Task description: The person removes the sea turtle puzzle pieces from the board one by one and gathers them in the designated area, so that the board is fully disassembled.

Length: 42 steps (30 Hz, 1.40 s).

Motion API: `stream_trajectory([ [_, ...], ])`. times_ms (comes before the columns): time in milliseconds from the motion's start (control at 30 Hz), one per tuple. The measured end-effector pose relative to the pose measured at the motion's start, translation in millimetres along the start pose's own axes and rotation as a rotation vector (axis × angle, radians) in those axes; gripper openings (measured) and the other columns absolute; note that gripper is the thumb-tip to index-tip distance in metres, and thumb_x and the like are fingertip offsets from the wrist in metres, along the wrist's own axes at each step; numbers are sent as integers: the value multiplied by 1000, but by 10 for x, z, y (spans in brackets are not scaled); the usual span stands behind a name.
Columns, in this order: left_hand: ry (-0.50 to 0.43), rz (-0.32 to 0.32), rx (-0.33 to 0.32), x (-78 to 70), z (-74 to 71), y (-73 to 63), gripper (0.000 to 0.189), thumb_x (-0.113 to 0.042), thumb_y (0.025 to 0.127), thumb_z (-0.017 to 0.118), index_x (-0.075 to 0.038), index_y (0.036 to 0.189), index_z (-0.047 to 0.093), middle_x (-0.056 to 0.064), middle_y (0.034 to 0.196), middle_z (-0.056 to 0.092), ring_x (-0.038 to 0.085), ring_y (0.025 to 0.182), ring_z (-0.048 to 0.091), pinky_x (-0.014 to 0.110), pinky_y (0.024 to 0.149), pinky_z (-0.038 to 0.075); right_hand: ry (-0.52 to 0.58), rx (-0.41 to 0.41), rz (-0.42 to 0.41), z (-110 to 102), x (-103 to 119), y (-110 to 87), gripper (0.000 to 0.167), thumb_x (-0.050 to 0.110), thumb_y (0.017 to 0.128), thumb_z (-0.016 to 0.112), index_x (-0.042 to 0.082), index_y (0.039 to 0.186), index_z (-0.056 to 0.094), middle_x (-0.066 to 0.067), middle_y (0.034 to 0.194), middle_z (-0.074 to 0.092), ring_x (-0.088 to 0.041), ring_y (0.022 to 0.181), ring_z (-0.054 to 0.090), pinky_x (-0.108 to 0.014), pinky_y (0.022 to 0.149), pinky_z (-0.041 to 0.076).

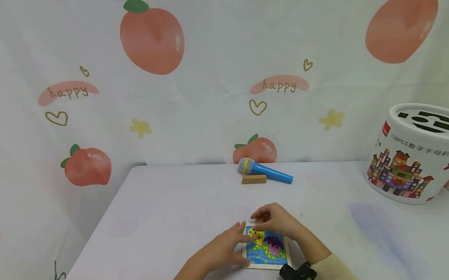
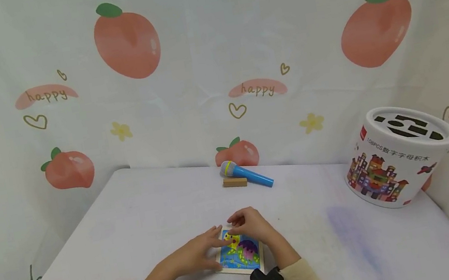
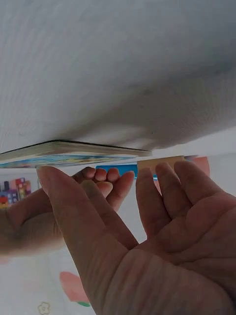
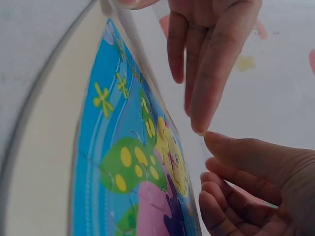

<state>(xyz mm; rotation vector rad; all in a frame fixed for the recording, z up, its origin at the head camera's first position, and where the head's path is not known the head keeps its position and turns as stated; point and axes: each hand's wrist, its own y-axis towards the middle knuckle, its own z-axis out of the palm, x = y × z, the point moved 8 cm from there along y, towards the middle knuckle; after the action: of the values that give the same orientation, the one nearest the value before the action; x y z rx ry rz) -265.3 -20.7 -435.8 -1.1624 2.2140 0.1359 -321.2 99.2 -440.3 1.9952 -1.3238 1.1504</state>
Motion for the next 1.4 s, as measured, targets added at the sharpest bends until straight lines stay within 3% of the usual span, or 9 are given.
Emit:
stream_trajectory([
  [233, -6, -21, 18, 15, 18, -20, 50, -29, 79, 74, -23, 126, 60, 8, 150, 35, 31, 136, 35, 50, 108, 34, -21, 39, -32, 86, 10, -6, 23, 10, 82, 70, -3, 100, 68, -4, 80, 64, -11, 69, 54, -17, 62, 48],
  [567, 13, -10, 43, 23, 50, -36, 52, -31, 77, 75, -23, 126, 60, 11, 151, 31, 32, 137, 34, 50, 108, 33, -132, -12, -33, 103, 34, -18, 18, 10, 80, 72, 1, 95, 71, -1, 80, 61, -11, 70, 53, -17, 63, 49],
  [1400, 108, 24, 25, -33, 45, -46, 52, -31, 77, 75, -18, 125, 61, 14, 149, 35, 30, 136, 37, 43, 107, 37, -200, 12, -60, 206, 132, -69, 18, 6, 83, 68, 0, 100, 66, -5, 91, 50, -11, 74, 47, -13, 59, 42],
])
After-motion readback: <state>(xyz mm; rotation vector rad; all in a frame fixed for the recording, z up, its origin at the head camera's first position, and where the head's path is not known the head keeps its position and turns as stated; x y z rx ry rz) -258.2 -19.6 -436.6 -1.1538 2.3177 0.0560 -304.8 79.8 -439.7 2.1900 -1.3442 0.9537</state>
